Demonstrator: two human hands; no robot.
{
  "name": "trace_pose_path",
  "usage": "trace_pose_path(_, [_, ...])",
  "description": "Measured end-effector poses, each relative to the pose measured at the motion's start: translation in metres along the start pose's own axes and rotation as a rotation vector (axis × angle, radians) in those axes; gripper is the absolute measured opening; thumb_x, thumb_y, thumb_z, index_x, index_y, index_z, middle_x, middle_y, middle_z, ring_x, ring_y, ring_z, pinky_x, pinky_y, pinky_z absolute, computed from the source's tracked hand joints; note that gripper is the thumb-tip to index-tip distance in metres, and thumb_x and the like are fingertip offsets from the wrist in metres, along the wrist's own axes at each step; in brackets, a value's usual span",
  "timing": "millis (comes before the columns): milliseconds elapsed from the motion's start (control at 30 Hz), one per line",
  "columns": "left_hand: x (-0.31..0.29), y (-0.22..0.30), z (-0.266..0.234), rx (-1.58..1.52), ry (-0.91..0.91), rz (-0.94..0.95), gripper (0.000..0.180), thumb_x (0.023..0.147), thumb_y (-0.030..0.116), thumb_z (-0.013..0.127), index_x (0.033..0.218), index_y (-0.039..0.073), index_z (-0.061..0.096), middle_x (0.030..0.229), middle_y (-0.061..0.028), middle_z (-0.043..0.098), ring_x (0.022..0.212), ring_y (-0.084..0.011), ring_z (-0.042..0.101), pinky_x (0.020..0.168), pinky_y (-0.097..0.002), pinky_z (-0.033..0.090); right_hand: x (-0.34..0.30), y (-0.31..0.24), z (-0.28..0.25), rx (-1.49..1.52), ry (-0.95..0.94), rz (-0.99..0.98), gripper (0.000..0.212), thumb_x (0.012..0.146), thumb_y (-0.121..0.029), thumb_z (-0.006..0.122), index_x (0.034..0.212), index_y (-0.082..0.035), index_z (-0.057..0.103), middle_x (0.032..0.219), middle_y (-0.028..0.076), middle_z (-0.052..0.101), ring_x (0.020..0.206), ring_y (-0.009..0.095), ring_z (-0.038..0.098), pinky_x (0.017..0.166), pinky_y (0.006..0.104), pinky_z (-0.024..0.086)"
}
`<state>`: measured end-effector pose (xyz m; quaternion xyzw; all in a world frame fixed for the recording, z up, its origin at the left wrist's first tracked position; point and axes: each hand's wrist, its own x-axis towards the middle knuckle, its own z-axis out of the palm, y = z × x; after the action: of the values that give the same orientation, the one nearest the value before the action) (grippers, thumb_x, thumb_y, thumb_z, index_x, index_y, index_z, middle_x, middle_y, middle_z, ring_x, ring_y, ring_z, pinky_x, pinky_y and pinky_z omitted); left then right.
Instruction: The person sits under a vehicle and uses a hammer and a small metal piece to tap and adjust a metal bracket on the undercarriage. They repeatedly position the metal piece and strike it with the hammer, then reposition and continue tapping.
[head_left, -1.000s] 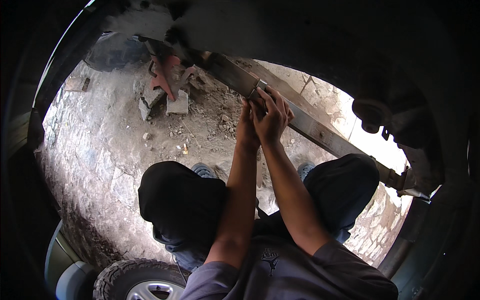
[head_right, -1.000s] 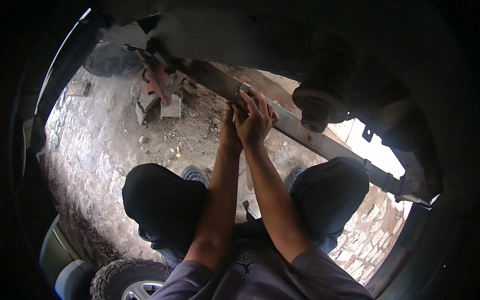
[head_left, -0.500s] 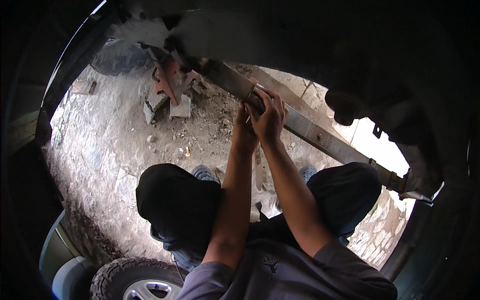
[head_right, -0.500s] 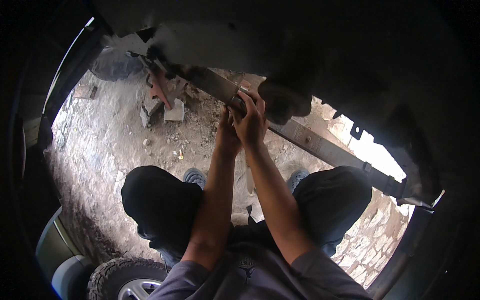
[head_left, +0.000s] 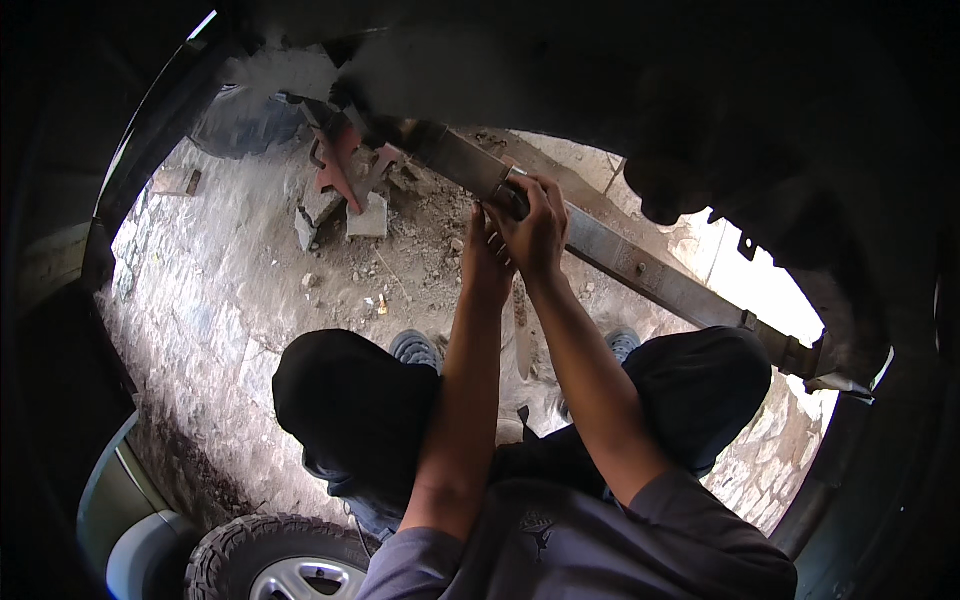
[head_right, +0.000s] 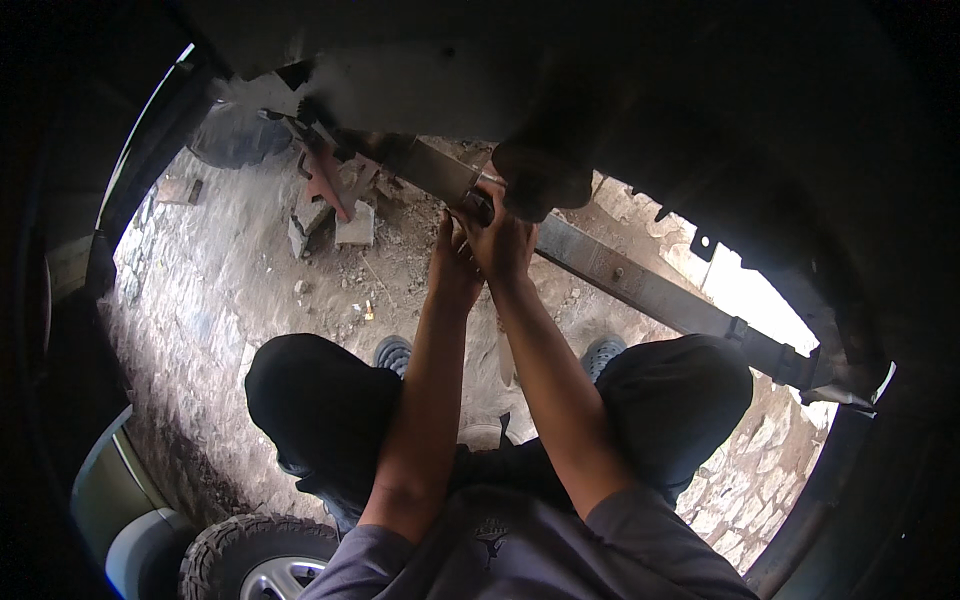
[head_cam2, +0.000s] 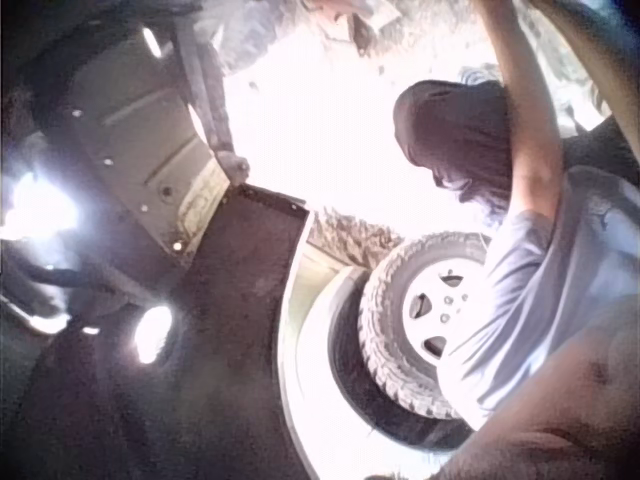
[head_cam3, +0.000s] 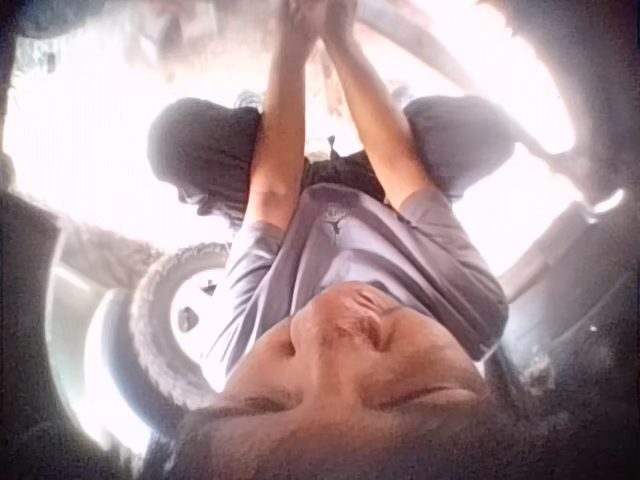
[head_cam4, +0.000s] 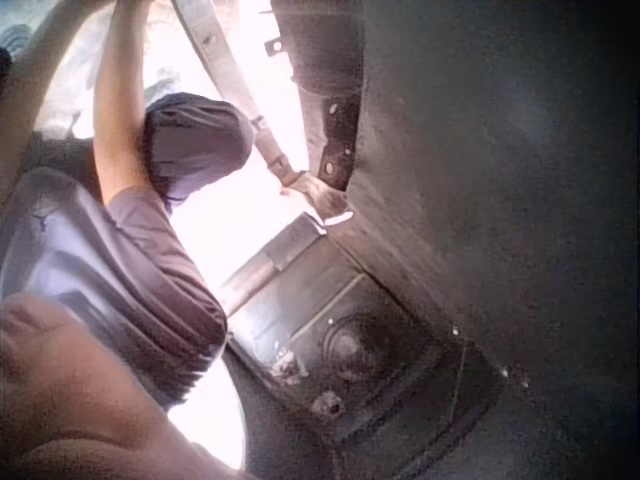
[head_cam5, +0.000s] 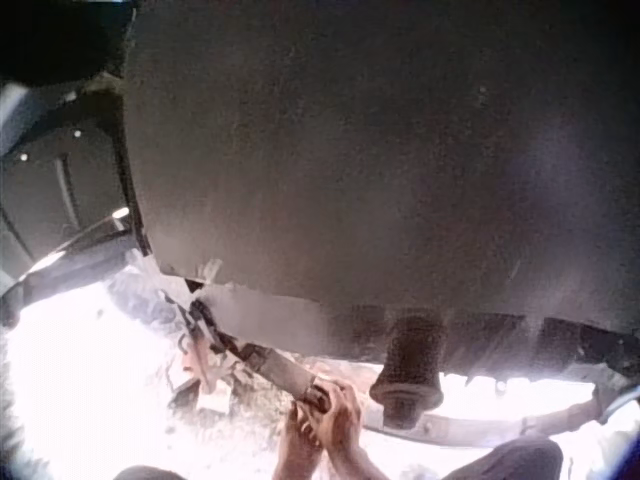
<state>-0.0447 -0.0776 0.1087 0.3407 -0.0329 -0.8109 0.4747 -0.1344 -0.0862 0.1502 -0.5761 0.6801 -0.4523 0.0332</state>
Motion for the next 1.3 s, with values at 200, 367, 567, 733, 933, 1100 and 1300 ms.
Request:
trace_pose_path(200, [-0.006, 0.001, 0.009, 0.068, 0.092, 0.058, 0.062, 0.104, 0.055, 0.054, 0.146, 0.009, 0.051, 0.141, -0.0113, 0.057, 0.126, -0.0266, 0.057, 0.099, -0.0418, 0.05, 0.004, 0.003, 0.0, 0.004, -0.103, 0.046, 0.05, 0.076, -0.03, 0.088, 0.123, -0.018, 0.073, 0.141, 0.014, 0.062, 0.13, 0.032, 0.058, 0.107, 0.0515, 0.037])
trace_pose_path(367, [-0.009, -0.002, 0.001, 0.106, 0.043, 0.063, 0.052, 0.105, 0.046, 0.057, 0.146, 0.014, 0.052, 0.128, -0.0053, 0.063, 0.111, -0.019, 0.063, 0.089, -0.0328, 0.052, 0.003, -0.004, -0.007, 0.119, -0.189, 0.093, 0.04, 0.078, -0.031, 0.086, 0.115, -0.02, 0.076, 0.143, 0.015, 0.061, 0.132, 0.033, 0.057, 0.108, 0.051, 0.035])
trace_pose_path(567, [0.005, -0.005, -0.006, 0.059, -0.001, 0.175, 0.048, 0.106, 0.04, 0.058, 0.147, 0.014, 0.052, 0.127, -0.0019, 0.063, 0.109, -0.0148, 0.062, 0.081, -0.028, 0.05, 0.011, -0.016, -0.004, -0.015, -0.163, 0.187, 0.033, 0.077, -0.031, 0.087, 0.106, -0.019, 0.077, 0.139, 0.01, 0.063, 0.125, 0.032, 0.061, 0.107, 0.0498, 0.037])
trace_pose_path(733, [0.001, -0.016, -0.004, 0.026, 0.015, 0.123, 0.041, 0.108, 0.034, 0.056, 0.143, 0.013, 0.055, 0.124, -0.0033, 0.066, 0.106, -0.0145, 0.066, 0.081, -0.0279, 0.053, 0.002, -0.003, -0.013, 0.185, -0.168, 0.108, 0.02, 0.079, -0.023, 0.084, 0.096, -0.015, 0.076, 0.138, 0.011, 0.064, 0.12, 0.032, 0.065, 0.102, 0.0475, 0.043])
trace_pose_path(933, [0.014, -0.04, -0.01, -0.071, 0.005, 0.229, 0.033, 0.109, 0.024, 0.055, 0.135, 0.005, 0.06, 0.116, -0.0055, 0.07, 0.101, -0.0136, 0.07, 0.079, -0.0264, 0.057, 0.0, -0.004, -0.015, 0.235, -0.102, 0.081, 0.018, 0.076, -0.01, 0.083, 0.083, -0.005, 0.067, 0.131, 0.011, 0.069, 0.108, 0.034, 0.07, 0.093, 0.0423, 0.053])
trace_pose_path(1100, [0.015, -0.046, -0.005, -0.035, -0.022, 0.191, 0.032, 0.108, 0.023, 0.056, 0.132, 0.004, 0.061, 0.115, -0.005, 0.07, 0.098, -0.0114, 0.069, 0.076, -0.0237, 0.053, 0.002, 0.003, -0.02, 0.324, -0.107, 0.098, 0.019, 0.076, -0.008, 0.082, 0.083, -0.002, 0.066, 0.124, 0.01, 0.071, 0.104, 0.031, 0.071, 0.088, 0.0394, 0.055])
trace_pose_path(1300, [0.021, -0.042, -0.022, 0.098, -0.079, 0.259, 0.026, 0.106, 0.024, 0.06, 0.12, 0.004, 0.068, 0.104, -0.0014, 0.07, 0.092, -0.008, 0.065, 0.078, -0.0258, 0.048, 0.005, 0.008, -0.02, 0.319, -0.149, 0.033, 0.021, 0.076, -0.008, 0.083, 0.097, -0.006, 0.078, 0.122, 0.009, 0.072, 0.104, 0.028, 0.072, 0.09, 0.0384, 0.056])
